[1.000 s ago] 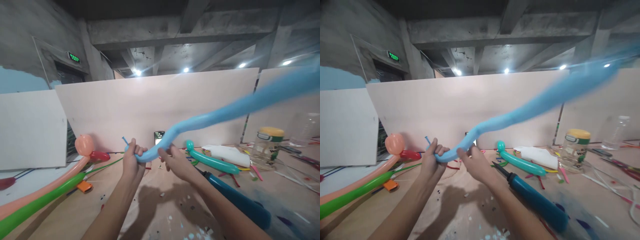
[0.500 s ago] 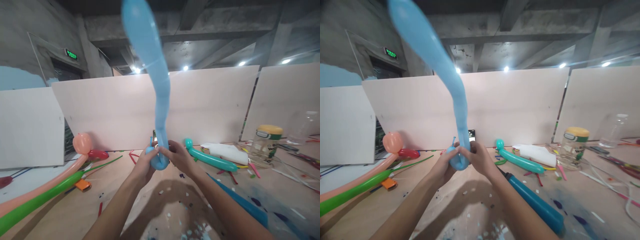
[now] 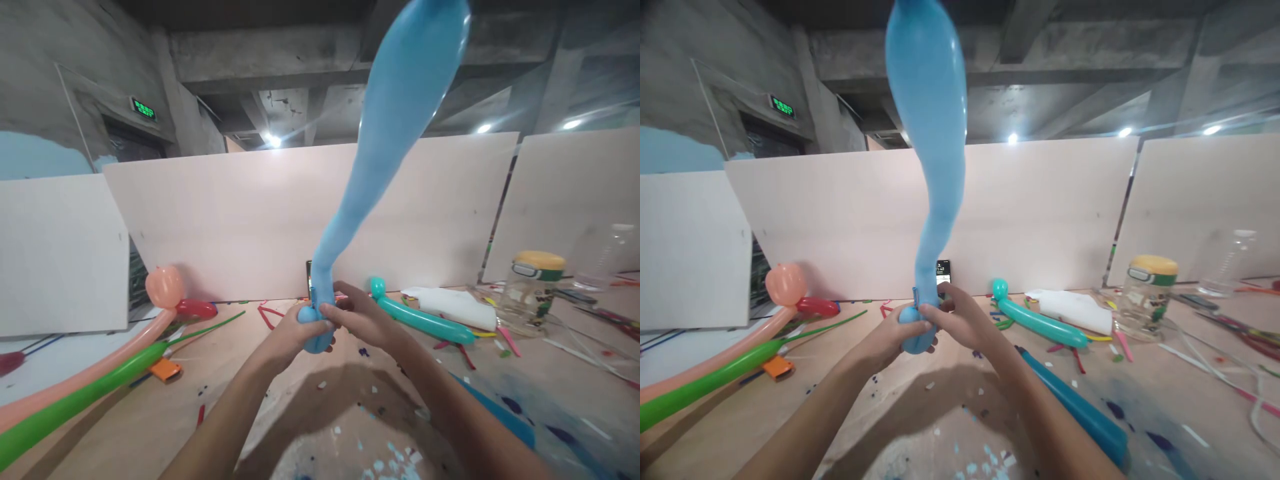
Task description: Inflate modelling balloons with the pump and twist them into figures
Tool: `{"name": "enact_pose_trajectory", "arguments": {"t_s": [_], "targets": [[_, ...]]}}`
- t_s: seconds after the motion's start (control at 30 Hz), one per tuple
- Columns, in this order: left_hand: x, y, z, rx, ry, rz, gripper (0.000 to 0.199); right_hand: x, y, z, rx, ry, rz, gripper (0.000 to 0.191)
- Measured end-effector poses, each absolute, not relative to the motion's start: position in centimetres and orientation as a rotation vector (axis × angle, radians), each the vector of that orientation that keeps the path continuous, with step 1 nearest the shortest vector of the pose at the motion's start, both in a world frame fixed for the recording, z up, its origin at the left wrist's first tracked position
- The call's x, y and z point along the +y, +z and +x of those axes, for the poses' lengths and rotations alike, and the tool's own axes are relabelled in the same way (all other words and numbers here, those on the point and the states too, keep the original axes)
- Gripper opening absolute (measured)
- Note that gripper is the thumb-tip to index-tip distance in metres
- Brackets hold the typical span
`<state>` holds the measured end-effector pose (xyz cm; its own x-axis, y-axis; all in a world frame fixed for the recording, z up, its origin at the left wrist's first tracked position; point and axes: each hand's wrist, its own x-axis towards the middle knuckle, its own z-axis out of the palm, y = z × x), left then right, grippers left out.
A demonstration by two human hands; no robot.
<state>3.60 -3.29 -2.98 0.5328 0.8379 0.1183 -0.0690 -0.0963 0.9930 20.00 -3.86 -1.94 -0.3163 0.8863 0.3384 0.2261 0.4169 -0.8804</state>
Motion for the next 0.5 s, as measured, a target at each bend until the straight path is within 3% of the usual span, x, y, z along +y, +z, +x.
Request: {"name": "enact_pose_trajectory", "arguments": {"t_s": [0.17, 0.27, 0.5], "targets": [[-3.5, -3.2, 4.0, 0.871, 0.873, 1.679, 0.017, -3.7, -1.5, 20.4, -1.72, 0.674, -1.093, 0.033], [-3.7, -3.2, 4.2, 0.883, 0.894, 1.709, 0.024, -4.0, -1.2, 20.4, -1.696, 0.848, -0.996, 0.03], [-4.2, -3.2, 4.4, 0.537, 0.749, 1.347, 0.018, -4.3, -1.2, 21.4, -1.713, 1.271, -0.826, 0.028]]}}
